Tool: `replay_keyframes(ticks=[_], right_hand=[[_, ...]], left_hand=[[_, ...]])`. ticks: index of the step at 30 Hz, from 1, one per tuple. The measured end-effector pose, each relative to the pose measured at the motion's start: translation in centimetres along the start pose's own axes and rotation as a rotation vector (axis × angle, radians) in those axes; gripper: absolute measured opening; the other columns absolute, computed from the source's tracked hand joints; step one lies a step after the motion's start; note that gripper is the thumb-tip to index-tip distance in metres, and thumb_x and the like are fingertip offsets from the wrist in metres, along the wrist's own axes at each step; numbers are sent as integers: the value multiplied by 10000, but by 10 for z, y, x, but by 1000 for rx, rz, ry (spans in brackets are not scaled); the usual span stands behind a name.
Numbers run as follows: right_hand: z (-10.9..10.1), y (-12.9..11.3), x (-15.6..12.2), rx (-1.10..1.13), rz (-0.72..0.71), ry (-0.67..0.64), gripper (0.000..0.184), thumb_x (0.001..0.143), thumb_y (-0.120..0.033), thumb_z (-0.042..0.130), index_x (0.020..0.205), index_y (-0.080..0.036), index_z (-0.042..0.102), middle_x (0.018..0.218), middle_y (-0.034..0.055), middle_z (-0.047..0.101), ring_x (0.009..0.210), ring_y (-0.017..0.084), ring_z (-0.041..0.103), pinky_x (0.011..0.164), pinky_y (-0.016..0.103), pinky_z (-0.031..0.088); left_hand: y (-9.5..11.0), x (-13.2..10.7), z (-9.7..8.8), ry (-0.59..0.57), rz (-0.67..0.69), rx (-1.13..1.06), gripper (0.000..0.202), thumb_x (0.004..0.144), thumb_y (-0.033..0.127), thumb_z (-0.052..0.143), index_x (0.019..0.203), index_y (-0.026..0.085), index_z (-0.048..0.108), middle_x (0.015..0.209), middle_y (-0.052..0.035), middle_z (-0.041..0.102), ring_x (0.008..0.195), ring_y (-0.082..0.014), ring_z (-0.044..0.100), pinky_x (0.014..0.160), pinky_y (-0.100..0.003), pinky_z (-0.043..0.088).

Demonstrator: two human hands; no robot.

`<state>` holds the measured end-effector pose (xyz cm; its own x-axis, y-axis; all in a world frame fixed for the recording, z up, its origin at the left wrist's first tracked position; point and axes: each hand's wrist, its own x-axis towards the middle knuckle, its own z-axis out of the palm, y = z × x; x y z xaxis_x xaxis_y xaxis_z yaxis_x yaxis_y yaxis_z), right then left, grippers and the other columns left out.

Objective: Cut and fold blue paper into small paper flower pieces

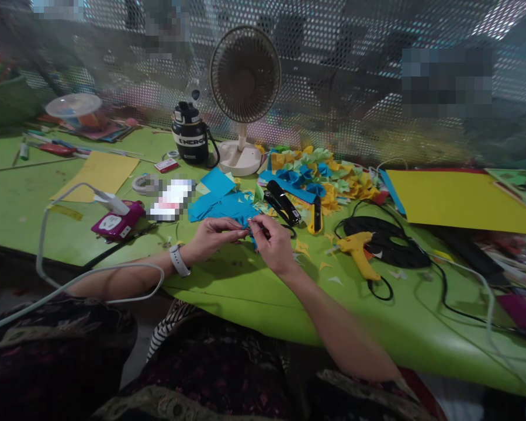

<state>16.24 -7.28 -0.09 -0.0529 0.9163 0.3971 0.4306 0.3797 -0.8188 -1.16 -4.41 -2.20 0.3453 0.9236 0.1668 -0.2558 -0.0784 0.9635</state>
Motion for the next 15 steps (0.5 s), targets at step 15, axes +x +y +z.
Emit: replay_keyframes(ticks=[15], right_hand=[[-2, -3, 0, 70, 70, -52, 372, 921, -534, 554, 1052, -195, 638, 748, 16, 640, 551, 121, 566, 482, 242, 453]], left_hand=[[5, -2, 1, 25, 112, 15, 194, 674, 370, 863, 655, 208, 759, 732, -36, 714, 705, -143, 630, 690, -304, 517]])
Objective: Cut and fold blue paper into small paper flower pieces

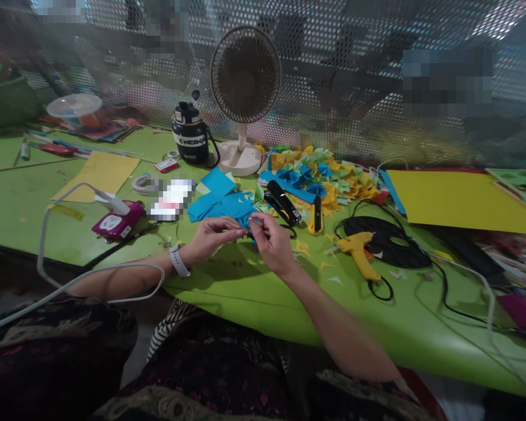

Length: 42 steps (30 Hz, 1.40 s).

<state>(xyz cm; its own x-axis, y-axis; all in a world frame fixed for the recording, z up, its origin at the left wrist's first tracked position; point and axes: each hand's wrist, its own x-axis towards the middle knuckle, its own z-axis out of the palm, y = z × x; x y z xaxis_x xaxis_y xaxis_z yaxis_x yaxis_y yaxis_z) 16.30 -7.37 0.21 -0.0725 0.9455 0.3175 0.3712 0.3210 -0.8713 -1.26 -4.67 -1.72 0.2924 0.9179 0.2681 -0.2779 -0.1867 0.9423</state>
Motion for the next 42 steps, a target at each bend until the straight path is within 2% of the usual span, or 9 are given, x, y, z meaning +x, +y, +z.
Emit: replay_keyframes(ticks=[4, 8, 12, 18, 23, 28, 34, 38, 42], right_hand=[[-2, -1, -1, 52, -1, -40, 411, 909, -556, 575, 1123, -207, 611, 773, 3, 629, 496, 104, 537, 467, 249, 455], [-1, 0, -1, -62, -158, -30, 283, 909, -480, 614, 1000, -214, 652, 834, 29, 661, 666, 144, 604, 620, 282, 496], [0, 3, 0, -83, -232, -61, 240, 959, -422, 547, 920, -211, 655, 726, 2, 617, 601, 128, 546, 611, 278, 460], [0, 3, -2, -86, -161, -97, 267, 956, -450, 534, 931, -207, 642, 628, -32, 533, 522, 111, 471, 518, 254, 393], [2, 0, -4, -153, -186, -56, 241, 910, -434, 605, 973, -209, 667, 813, 33, 673, 679, 157, 590, 649, 298, 477], [2, 1, -1, -100, -150, -106, 294, 924, -482, 566, 924, -221, 702, 816, 46, 686, 715, 184, 613, 679, 336, 504], [-2, 5, 3, 11, -35, -203, 344, 889, -546, 596, 865, -215, 685, 686, -3, 576, 588, 134, 486, 539, 280, 420], [-1, 3, 0, 18, 27, -284, 377, 923, -558, 536, 905, -204, 664, 579, -45, 478, 500, 110, 416, 477, 258, 363], [4, 0, -5, -101, -74, -119, 335, 888, -507, 622, 1018, -200, 651, 764, 15, 630, 643, 146, 551, 585, 284, 448]], left_hand=[[4, 3, -1, 90, -6, -70, 231, 660, 368, 869, 585, 205, 723, 733, -23, 676, 736, -131, 604, 694, -284, 492], [4, 6, -3, 155, -36, -156, 228, 634, 359, 885, 596, 203, 724, 786, -15, 652, 758, -115, 593, 731, -281, 489], [2, 6, -3, 155, -21, -170, 233, 609, 357, 900, 603, 205, 722, 793, -14, 649, 774, -121, 604, 773, -305, 500], [6, 6, -4, 149, 41, -71, 249, 625, 388, 887, 594, 208, 718, 783, -18, 653, 784, -129, 607, 792, -309, 505], [10, 6, -3, 157, 73, -6, 272, 645, 424, 871, 597, 212, 708, 766, -24, 660, 818, -153, 619, 820, -329, 515], [7, 7, -3, 135, 86, -29, 249, 656, 399, 870, 613, 210, 714, 772, -30, 666, 845, -156, 623, 827, -337, 512], [1, 9, -5, 58, 10, -135, 211, 653, 375, 879, 665, 212, 745, 777, -15, 676, 803, -129, 607, 801, -319, 500], [1, 10, -5, 69, -53, -214, 273, 599, 374, 907, 601, 186, 708, 742, -9, 663, 772, -118, 604, 790, -309, 501], [2, 10, -4, 118, -51, -194, 323, 594, 384, 906, 563, 172, 665, 731, -8, 665, 777, -123, 616, 815, -316, 510]])
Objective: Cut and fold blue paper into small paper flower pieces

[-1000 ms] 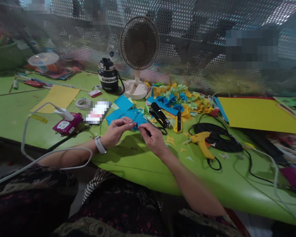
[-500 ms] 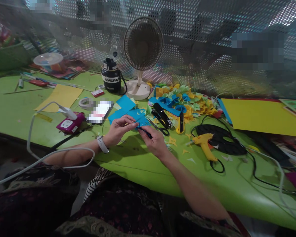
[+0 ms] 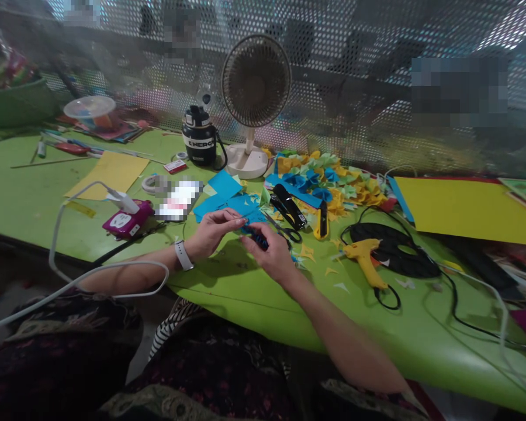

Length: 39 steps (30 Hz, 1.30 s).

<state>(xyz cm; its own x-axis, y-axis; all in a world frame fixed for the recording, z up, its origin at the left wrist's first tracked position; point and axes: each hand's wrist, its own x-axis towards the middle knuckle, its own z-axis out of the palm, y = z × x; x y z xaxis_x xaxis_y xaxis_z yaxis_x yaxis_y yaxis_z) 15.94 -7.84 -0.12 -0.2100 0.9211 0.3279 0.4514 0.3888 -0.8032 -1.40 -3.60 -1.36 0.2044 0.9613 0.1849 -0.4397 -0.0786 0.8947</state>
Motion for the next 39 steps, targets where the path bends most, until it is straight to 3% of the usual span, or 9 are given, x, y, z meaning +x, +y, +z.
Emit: replay_keyframes(ticks=[7, 17, 20, 23, 26, 29, 33, 39], right_hand=[[1, 4, 0, 30, 23, 57, 303, 946, -511, 534, 940, -222, 624, 682, -7, 576, 562, 131, 509, 517, 265, 418], [-1, 9, 5, 361, 188, -155, 400, 862, -607, 604, 925, -213, 577, 569, -71, 528, 372, 77, 424, 359, 216, 354], [1, 7, 4, 283, 155, -121, 367, 872, -560, 617, 935, -200, 595, 642, -40, 577, 449, 98, 519, 426, 236, 441], [4, 7, 1, 111, 57, 1, 307, 888, -495, 628, 974, -201, 618, 795, 20, 658, 640, 151, 627, 576, 286, 526], [5, 7, 0, -28, -45, 73, 262, 910, -451, 611, 992, -204, 639, 918, 64, 703, 803, 199, 664, 719, 336, 546], [5, 5, 0, -77, -68, 60, 260, 951, -447, 541, 983, -214, 652, 870, 59, 705, 713, 192, 655, 676, 335, 531], [1, 3, -1, -83, -44, 47, 309, 985, -479, 461, 941, -229, 636, 728, 35, 662, 588, 175, 598, 568, 314, 476], [-4, -3, 1, -104, -79, 32, 357, 999, -473, 440, 762, -234, 563, 622, 2, 572, 554, 154, 533, 576, 303, 437]], left_hand=[[0, 0, -2, -45, 73, 107, 257, 636, 412, 884, 723, 212, 749, 811, -21, 692, 824, -144, 633, 811, -323, 515], [3, 1, -4, -116, 3, 45, 234, 664, 408, 868, 695, 202, 762, 852, -39, 707, 833, -136, 630, 815, -315, 514], [1, 1, -4, -74, -31, -19, 232, 615, 368, 900, 660, 198, 749, 819, -24, 700, 827, -134, 632, 837, -324, 516], [0, 1, -3, -34, -56, -32, 263, 587, 363, 914, 626, 183, 726, 791, -18, 688, 823, -133, 629, 852, -329, 514], [-1, 1, -2, 13, -54, -7, 298, 570, 381, 918, 601, 172, 708, 783, -20, 687, 798, -127, 622, 826, -321, 516], [-4, 1, -2, 44, -43, 18, 295, 567, 383, 915, 602, 175, 709, 785, -21, 693, 791, -128, 625, 817, -320, 521], [-6, 0, -3, 2, -13, 27, 240, 597, 341, 908, 691, 191, 747, 839, -22, 703, 826, -128, 642, 853, -322, 523], [-6, -1, -5, -33, -15, 51, 252, 647, 386, 884, 756, 195, 759, 868, -23, 716, 834, -131, 653, 864, -325, 528]])
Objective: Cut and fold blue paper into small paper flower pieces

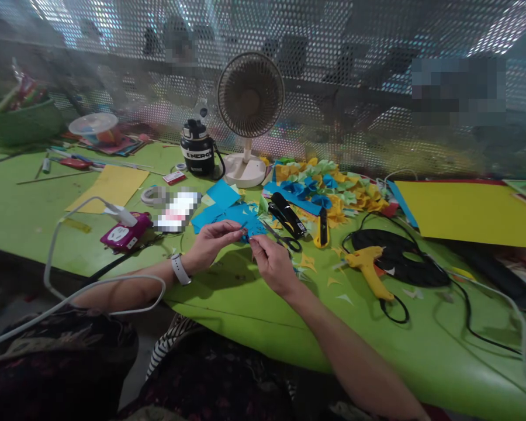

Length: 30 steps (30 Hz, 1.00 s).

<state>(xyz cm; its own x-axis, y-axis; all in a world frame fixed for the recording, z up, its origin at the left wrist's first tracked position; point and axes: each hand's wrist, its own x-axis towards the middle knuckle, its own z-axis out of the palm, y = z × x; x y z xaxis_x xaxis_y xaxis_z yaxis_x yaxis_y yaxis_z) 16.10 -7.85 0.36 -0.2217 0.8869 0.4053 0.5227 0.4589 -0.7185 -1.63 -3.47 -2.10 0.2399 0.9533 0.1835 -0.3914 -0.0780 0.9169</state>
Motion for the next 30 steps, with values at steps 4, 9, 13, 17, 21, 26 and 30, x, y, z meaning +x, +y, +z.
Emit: replay_keyframes(ticks=[4, 9, 13, 17, 21, 26, 30], right_hand=[[-2, -1, 0, -4, -4, -44, 356, 1002, -442, 441, 746, -229, 568, 601, -3, 573, 551, 151, 541, 583, 299, 449], [-3, 4, -3, -78, -16, 80, 261, 905, -407, 641, 1087, -220, 649, 963, 73, 732, 830, 213, 686, 725, 333, 539], [-2, 9, -3, -151, -148, 122, 180, 947, -338, 580, 1023, -216, 687, 972, 78, 748, 862, 213, 704, 800, 350, 560], [-2, 11, 1, -143, -171, 129, 200, 969, -328, 537, 992, -209, 697, 967, 81, 761, 866, 216, 718, 815, 351, 571], [-2, 11, 2, -141, -166, 116, 196, 971, -321, 532, 972, -207, 692, 949, 79, 762, 835, 212, 717, 784, 340, 571], [-1, 14, 0, -170, -180, 97, 211, 983, -315, 516, 971, -193, 688, 895, 78, 752, 774, 200, 705, 719, 316, 556], [-2, 13, -1, -193, -167, 95, 232, 946, -355, 593, 1096, -200, 678, 1018, 97, 747, 884, 226, 708, 791, 347, 556]], left_hand=[[-1, 0, 0, -5, -51, -27, 291, 621, 404, 896, 758, 184, 764, 853, -23, 723, 805, -123, 657, 813, -294, 530], [1, 1, 1, 72, -95, -89, 306, 587, 374, 917, 702, 157, 735, 786, -16, 712, 734, -101, 636, 742, -257, 519], [3, 2, 2, 83, -89, -108, 294, 593, 351, 916, 673, 150, 716, 780, -13, 710, 739, -98, 638, 757, -258, 514], [3, 3, 2, 73, -81, -125, 309, 561, 352, 928, 695, 158, 728, 800, -10, 720, 770, -111, 656, 798, -279, 515], [2, 3, 2, 61, -83, -97, 291, 591, 349, 914, 708, 154, 732, 782, -14, 722, 727, -100, 644, 750, -265, 505], [1, 3, 2, 53, -104, -91, 302, 620, 360, 901, 727, 143, 720, 784, -21, 729, 706, -96, 640, 734, -261, 501], [3, 2, 2, 51, -86, -109, 312, 627, 374, 898, 711, 143, 705, 772, -15, 723, 706, -93, 640, 734, -258, 502]])
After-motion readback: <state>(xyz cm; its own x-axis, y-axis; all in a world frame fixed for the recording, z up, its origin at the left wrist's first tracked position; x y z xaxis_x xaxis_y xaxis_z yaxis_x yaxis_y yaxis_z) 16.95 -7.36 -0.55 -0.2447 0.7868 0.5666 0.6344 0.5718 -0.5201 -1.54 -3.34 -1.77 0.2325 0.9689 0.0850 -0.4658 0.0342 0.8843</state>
